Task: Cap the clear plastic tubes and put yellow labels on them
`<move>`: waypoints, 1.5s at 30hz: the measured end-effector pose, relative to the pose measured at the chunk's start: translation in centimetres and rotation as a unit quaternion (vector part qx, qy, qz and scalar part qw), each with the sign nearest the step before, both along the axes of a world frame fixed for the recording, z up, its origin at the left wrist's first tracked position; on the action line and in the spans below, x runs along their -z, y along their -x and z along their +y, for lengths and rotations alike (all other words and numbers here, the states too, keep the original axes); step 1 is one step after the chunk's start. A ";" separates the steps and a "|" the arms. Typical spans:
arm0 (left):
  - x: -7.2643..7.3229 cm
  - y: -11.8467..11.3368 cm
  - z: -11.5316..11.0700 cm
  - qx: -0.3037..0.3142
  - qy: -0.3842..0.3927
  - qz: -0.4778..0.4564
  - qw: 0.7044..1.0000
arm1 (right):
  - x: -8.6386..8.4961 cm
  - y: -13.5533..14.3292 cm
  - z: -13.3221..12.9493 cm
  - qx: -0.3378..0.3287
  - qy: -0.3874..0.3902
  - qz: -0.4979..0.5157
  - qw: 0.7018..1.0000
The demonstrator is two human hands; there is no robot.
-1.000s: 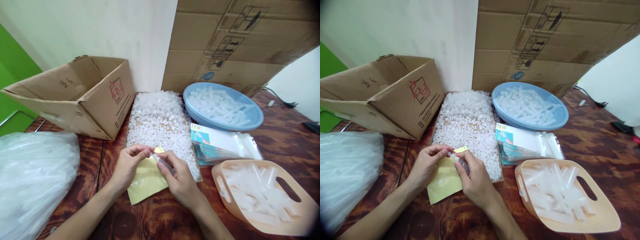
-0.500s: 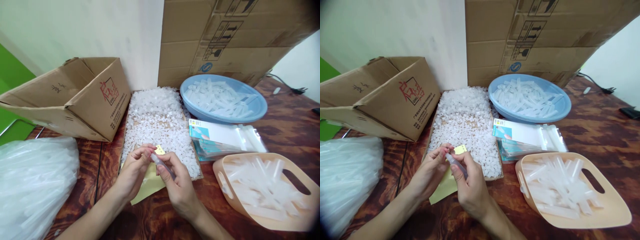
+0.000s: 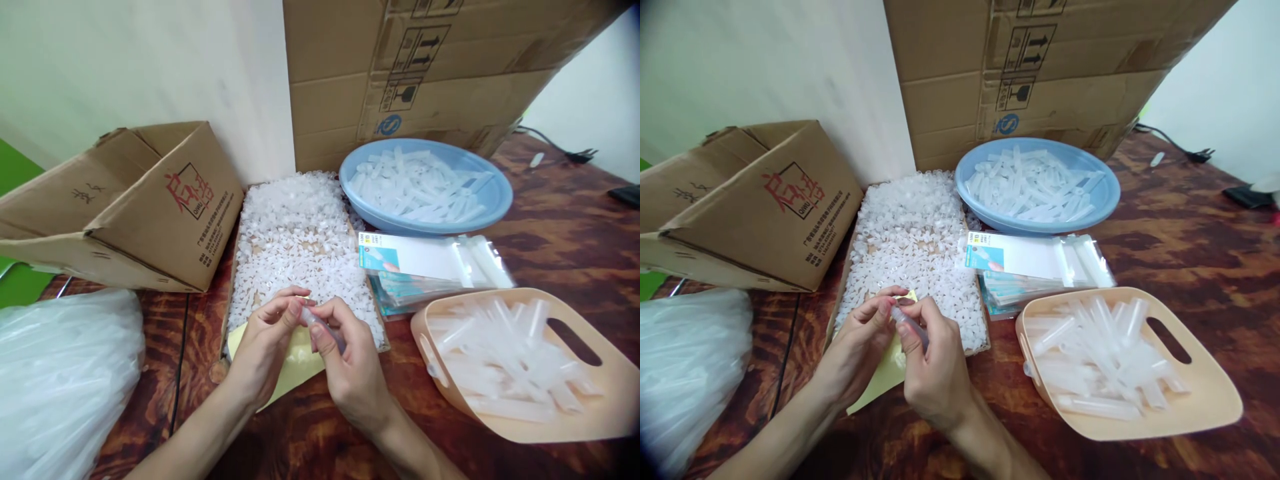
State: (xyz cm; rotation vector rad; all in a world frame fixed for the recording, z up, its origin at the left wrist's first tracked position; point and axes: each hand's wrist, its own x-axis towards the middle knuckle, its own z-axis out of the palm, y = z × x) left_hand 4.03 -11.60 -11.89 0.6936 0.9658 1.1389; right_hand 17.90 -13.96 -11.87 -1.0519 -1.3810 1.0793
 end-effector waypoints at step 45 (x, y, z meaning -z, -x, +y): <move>2.0 3.3 16.4 0.073 -0.314 0.660 0.679 | -0.4 -1.9 0.8 0.189 -0.167 -0.151 0.956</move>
